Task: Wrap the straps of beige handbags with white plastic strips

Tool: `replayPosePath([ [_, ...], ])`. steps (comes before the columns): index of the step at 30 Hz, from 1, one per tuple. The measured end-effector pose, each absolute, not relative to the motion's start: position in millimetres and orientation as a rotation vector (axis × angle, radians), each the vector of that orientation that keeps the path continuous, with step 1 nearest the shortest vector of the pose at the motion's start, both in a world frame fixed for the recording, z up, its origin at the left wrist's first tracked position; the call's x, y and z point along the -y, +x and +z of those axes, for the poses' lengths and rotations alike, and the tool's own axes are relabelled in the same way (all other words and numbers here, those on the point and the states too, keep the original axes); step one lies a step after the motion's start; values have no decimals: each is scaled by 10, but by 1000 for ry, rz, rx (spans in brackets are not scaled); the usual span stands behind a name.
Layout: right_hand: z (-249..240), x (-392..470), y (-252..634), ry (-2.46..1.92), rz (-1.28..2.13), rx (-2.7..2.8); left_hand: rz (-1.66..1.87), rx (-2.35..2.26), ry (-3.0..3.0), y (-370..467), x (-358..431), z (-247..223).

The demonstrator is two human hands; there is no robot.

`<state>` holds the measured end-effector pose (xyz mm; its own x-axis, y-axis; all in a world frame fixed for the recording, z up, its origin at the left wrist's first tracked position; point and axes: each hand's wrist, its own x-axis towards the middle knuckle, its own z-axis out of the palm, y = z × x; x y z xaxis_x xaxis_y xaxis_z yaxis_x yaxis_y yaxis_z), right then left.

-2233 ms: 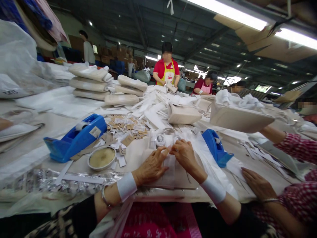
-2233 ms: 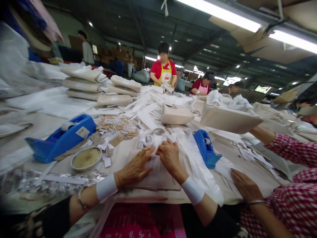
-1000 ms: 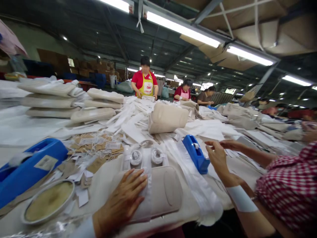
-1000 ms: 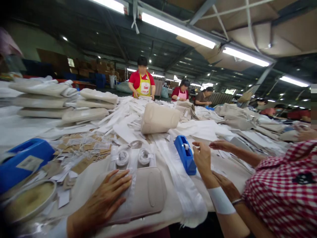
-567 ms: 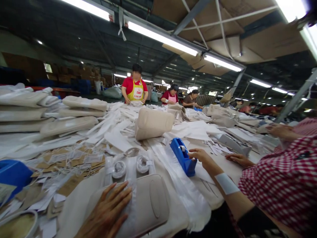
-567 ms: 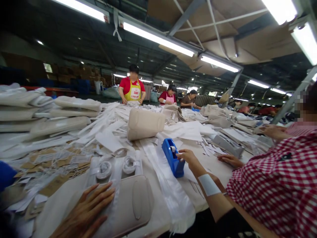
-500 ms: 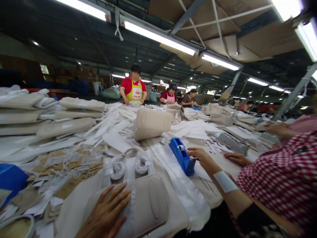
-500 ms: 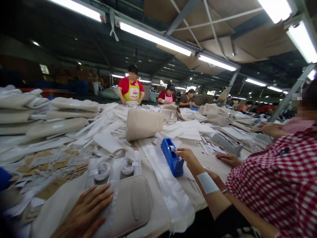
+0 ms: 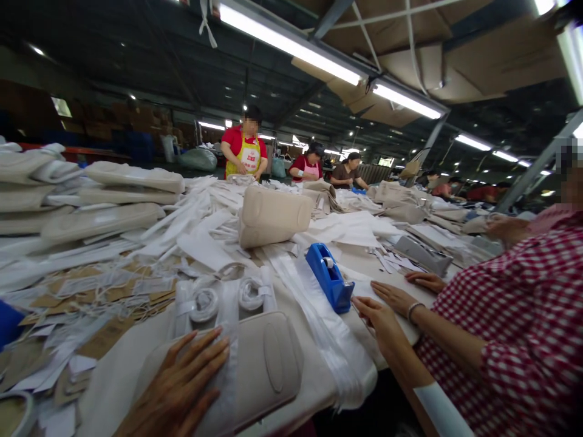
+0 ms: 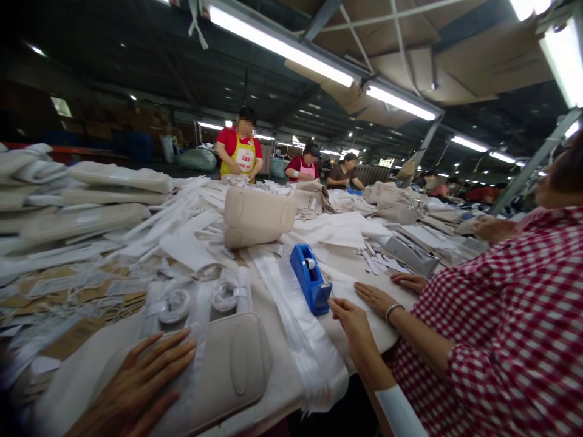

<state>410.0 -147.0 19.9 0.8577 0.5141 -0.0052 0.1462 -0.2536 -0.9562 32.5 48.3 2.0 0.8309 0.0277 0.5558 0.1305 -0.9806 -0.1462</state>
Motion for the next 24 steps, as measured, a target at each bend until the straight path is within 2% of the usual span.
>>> replayPosePath([
  [5,93,1515,4202,-1960,237,511,-829,172,-2889,294,-447,16],
  [8,149,1688,4219,-2214,17,646,-769,236,-2973,250,-396,43],
  [10,261,1716,4128,-2492,-378,1057,-701,270,-3034,234,-358,83],
  [12,456,1601,3901,-2528,-574,1555,-638,305,-3097,234,-321,129],
  [14,716,1345,3549,-2367,-499,1922,-597,340,-3151,244,-288,168],
  [18,1138,615,2814,-1778,26,2477,-612,369,-3206,254,-250,192],
  [21,1162,108,2508,-1498,160,2729,-657,375,-3215,243,-248,174],
  [24,1047,-239,2395,-1484,125,2881,-655,392,-3232,231,-257,155],
])
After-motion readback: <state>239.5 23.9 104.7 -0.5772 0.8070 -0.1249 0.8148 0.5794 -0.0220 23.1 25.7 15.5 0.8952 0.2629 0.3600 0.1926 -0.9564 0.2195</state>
